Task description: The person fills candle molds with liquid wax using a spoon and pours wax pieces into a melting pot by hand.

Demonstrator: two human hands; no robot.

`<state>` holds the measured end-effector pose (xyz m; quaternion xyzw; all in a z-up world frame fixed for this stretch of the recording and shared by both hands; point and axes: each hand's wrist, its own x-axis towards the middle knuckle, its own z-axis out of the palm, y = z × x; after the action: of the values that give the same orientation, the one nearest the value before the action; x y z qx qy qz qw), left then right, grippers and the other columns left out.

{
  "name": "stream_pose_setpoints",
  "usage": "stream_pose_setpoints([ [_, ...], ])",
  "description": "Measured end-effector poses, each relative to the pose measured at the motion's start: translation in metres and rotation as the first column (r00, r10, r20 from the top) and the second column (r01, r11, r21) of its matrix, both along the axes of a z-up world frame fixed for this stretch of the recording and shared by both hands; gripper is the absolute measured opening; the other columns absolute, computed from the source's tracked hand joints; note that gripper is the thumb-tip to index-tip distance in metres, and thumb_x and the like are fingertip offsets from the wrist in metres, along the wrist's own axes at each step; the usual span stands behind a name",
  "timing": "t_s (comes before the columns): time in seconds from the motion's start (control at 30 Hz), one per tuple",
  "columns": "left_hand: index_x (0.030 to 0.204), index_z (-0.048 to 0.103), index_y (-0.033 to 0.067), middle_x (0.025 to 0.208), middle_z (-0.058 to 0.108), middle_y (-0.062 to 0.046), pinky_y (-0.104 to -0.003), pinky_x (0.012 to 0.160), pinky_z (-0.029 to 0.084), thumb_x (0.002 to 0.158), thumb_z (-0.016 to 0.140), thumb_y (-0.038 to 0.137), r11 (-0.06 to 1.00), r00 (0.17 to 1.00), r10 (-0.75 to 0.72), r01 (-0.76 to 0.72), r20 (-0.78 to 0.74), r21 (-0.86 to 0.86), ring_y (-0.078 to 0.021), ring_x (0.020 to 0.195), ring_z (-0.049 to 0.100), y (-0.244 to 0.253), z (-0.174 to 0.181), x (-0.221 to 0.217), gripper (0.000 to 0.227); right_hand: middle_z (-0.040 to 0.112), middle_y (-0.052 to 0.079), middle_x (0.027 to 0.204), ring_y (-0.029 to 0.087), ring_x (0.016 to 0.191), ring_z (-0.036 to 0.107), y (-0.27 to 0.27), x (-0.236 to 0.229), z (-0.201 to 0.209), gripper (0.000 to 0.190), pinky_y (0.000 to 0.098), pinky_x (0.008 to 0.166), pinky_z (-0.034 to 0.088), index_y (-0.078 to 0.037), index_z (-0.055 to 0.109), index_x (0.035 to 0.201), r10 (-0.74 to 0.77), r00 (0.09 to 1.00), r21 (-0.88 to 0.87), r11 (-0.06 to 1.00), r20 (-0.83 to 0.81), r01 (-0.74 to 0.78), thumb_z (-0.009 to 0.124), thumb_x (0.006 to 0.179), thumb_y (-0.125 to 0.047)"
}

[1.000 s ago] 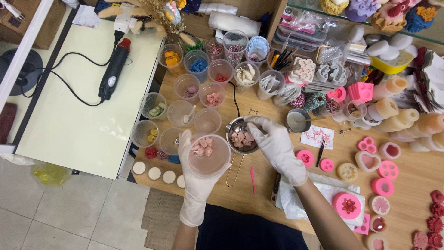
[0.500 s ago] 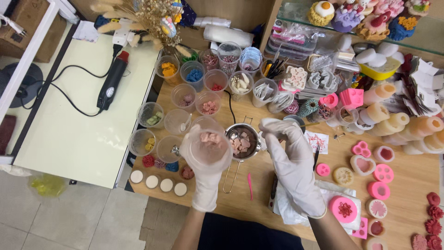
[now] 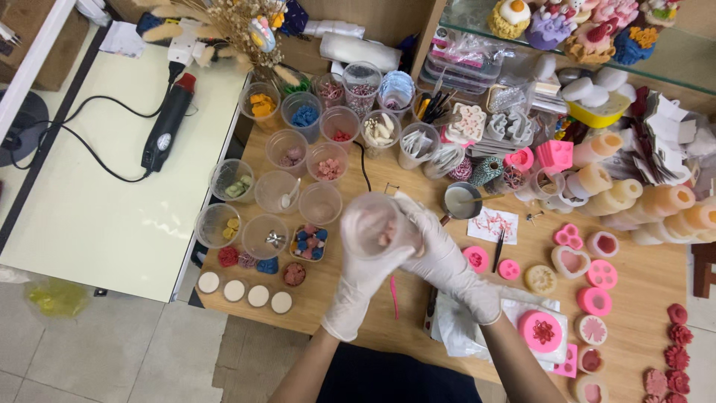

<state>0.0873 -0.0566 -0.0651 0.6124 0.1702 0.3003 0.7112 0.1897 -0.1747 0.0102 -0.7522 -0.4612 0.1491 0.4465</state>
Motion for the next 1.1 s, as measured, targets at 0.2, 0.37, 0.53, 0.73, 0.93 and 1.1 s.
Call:
stream_pose_setpoints([
  [0.2,0.152,0.019,-0.0025,0.144,0.036,-0.023,-0.041,0.110,0.045,0.056,0.098,0.014,0.959,0.947,0.090,0.001,-0.308,0.283,-0.0298,0.135,0.040,-0.001,-0.016,-0.015,0.126,0.054,0.015,0.138,0.025,0.124,0.058,-0.028,-0.002,-0.063,0.091,0.0375,0.106,0.050,-0.006,0.045,0.147,-0.260,0.920,-0.186,0.959,-0.294,0.212,0.091,0.069,-0.017],
  [0.37,0.153,0.029,0.0022,0.146,0.048,-0.023,-0.045,0.112,0.040,0.070,0.094,0.020,0.843,0.906,0.116,0.127,-0.408,0.522,-0.0368,0.134,0.049,0.038,-0.033,-0.039,0.107,0.054,0.021,0.118,0.034,0.102,0.063,-0.026,-0.003,-0.044,0.109,0.0406,0.092,0.054,-0.007,0.032,0.157,-0.295,0.952,-0.554,0.780,0.087,0.292,0.090,0.067,-0.024],
  [0.53,0.157,0.030,0.0073,0.146,0.053,-0.015,-0.046,0.108,0.041,0.071,0.088,0.023,0.729,0.883,0.035,0.297,-0.467,0.616,-0.0358,0.130,0.052,0.048,-0.029,-0.030,0.104,0.063,0.017,0.121,0.039,0.106,0.065,-0.007,-0.001,-0.034,0.092,0.0478,0.091,0.051,-0.015,0.050,0.141,-0.261,0.922,-0.582,0.718,0.284,0.382,0.089,0.060,-0.030],
  [0.73,0.155,0.033,0.0145,0.149,0.048,-0.012,-0.051,0.103,0.041,0.067,0.093,0.030,0.685,0.757,0.058,0.445,-0.651,0.578,-0.0329,0.134,0.048,0.050,-0.029,-0.014,0.108,0.054,0.021,0.125,0.040,0.109,0.060,-0.010,0.006,-0.031,0.094,0.0468,0.090,0.051,-0.015,0.053,0.139,-0.153,0.927,-0.451,0.839,0.341,0.304,0.095,0.056,-0.023],
  [0.93,0.153,0.032,0.0099,0.151,0.046,-0.015,-0.054,0.111,0.034,0.061,0.095,0.036,0.631,0.883,0.093,0.304,-0.459,0.713,-0.0340,0.139,0.044,0.049,-0.031,-0.001,0.114,0.053,0.019,0.121,0.039,0.114,0.055,-0.005,0.014,-0.028,0.109,0.0432,0.097,0.048,-0.012,0.042,0.148,-0.159,0.956,-0.312,0.921,0.248,0.235,0.096,0.052,-0.016],
  [1.1,0.150,0.044,0.0115,0.146,0.056,-0.012,-0.053,0.114,0.032,0.059,0.097,0.038,0.543,0.904,0.113,0.291,-0.412,0.788,-0.0295,0.133,0.052,0.044,-0.040,0.015,0.109,0.049,0.021,0.130,0.039,0.119,0.053,-0.004,0.012,-0.015,0.117,0.0433,0.098,0.048,-0.008,0.036,0.151,-0.157,0.979,-0.139,0.975,0.130,0.174,0.096,0.051,-0.016],
])
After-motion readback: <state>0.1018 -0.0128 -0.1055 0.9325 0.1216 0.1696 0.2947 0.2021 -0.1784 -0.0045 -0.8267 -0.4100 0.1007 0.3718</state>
